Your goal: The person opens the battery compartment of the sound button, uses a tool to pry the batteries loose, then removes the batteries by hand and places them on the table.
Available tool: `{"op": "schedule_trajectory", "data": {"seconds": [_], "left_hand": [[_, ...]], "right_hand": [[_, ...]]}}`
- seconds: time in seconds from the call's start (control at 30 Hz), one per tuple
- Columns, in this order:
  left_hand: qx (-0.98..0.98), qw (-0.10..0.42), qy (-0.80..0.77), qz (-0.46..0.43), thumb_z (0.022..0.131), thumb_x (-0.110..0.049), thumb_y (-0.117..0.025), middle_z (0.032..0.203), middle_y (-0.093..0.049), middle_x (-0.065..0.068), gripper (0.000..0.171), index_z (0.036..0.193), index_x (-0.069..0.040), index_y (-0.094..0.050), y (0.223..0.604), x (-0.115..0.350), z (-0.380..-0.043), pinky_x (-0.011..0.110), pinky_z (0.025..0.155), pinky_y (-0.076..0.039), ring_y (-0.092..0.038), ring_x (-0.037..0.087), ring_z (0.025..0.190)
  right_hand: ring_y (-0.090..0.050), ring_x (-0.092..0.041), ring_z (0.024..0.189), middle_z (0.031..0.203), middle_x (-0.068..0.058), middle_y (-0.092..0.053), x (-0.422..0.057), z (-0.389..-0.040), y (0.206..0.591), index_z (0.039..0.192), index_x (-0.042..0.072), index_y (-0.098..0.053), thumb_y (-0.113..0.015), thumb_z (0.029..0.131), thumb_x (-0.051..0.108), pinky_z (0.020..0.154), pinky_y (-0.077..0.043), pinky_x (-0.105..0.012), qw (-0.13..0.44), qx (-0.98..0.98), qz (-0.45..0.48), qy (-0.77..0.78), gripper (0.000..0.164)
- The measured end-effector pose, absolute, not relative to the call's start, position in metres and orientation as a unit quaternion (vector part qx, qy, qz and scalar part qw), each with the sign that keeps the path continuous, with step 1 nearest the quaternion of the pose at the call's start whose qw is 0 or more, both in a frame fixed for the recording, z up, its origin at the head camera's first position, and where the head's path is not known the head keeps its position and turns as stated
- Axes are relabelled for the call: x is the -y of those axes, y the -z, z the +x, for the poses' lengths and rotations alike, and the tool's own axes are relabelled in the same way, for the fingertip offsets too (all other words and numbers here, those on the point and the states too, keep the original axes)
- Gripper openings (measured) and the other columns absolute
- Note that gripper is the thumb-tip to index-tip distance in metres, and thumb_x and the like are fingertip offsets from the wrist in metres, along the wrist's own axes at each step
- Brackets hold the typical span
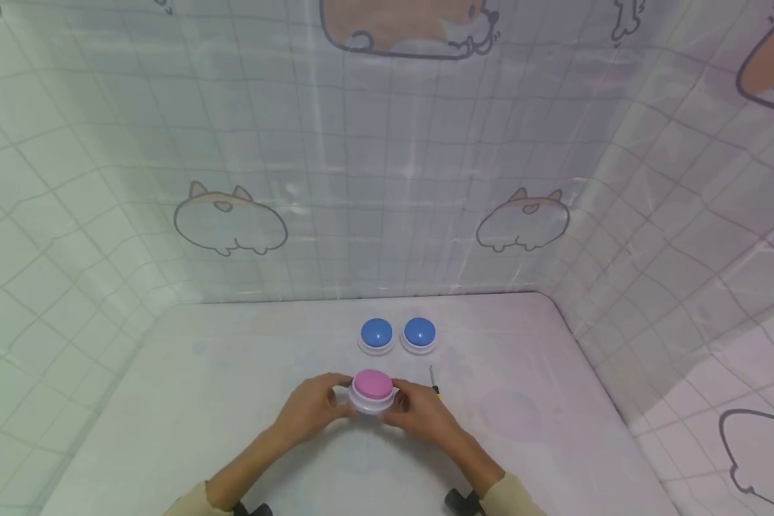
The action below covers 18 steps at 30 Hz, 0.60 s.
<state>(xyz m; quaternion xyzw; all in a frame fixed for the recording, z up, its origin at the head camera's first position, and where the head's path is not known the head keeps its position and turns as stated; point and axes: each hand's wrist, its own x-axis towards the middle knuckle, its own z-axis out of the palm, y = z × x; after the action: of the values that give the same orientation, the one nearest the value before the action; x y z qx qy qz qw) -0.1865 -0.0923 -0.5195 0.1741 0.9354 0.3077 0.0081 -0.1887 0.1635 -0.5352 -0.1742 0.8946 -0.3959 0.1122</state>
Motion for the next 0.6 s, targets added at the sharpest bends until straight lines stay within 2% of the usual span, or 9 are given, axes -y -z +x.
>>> {"op": "schedule_trajectory", "data": {"seconds": [0.23, 0.47, 0.6], "left_hand": [[-0.926, -0.003, -0.335, 0.172, 0.081, -0.038, -0.084, 0.091, -0.073, -0.008, 0.043, 0.115, -0.015, -0.073, 0.5207, 0.0958, -0.1881, 0.022, 0.054, -0.043, -0.051, 0.001, 0.061], [-0.925, -0.028, -0.336, 0.177, 0.083, -0.036, -0.082, 0.092, -0.075, -0.006, 0.032, 0.107, -0.015, -0.074, 0.5195, 0.0967, -0.1864, 0.02, 0.056, -0.044, -0.052, 0.0, 0.063], [-0.923, -0.039, -0.338, 0.179, 0.085, -0.034, -0.081, 0.087, -0.074, -0.01, 0.024, 0.102, -0.017, -0.075, 0.5204, 0.0964, -0.1865, 0.02, 0.057, -0.044, -0.054, -0.002, 0.064]], "right_hand": [[-0.061, -0.006, 0.082, 0.093, 0.011, -0.069, -0.1632, -0.1887, 0.5363, 0.129, 0.012, -0.066, -0.077, 0.085, 0.052, 0.066, -0.051, -0.023, 0.079, -0.895, -0.165, 0.407, 0.061], [-0.063, -0.004, 0.076, 0.088, 0.01, -0.073, -0.1622, -0.1884, 0.5335, 0.112, 0.011, -0.073, -0.077, 0.085, 0.05, 0.062, -0.051, -0.023, 0.036, -0.891, -0.154, 0.425, 0.047], [-0.063, -0.003, 0.073, 0.085, 0.01, -0.073, -0.162, -0.188, 0.5321, 0.105, 0.013, -0.074, -0.077, 0.086, 0.049, 0.061, -0.051, -0.023, 0.026, -0.887, -0.15, 0.436, 0.041]]}}
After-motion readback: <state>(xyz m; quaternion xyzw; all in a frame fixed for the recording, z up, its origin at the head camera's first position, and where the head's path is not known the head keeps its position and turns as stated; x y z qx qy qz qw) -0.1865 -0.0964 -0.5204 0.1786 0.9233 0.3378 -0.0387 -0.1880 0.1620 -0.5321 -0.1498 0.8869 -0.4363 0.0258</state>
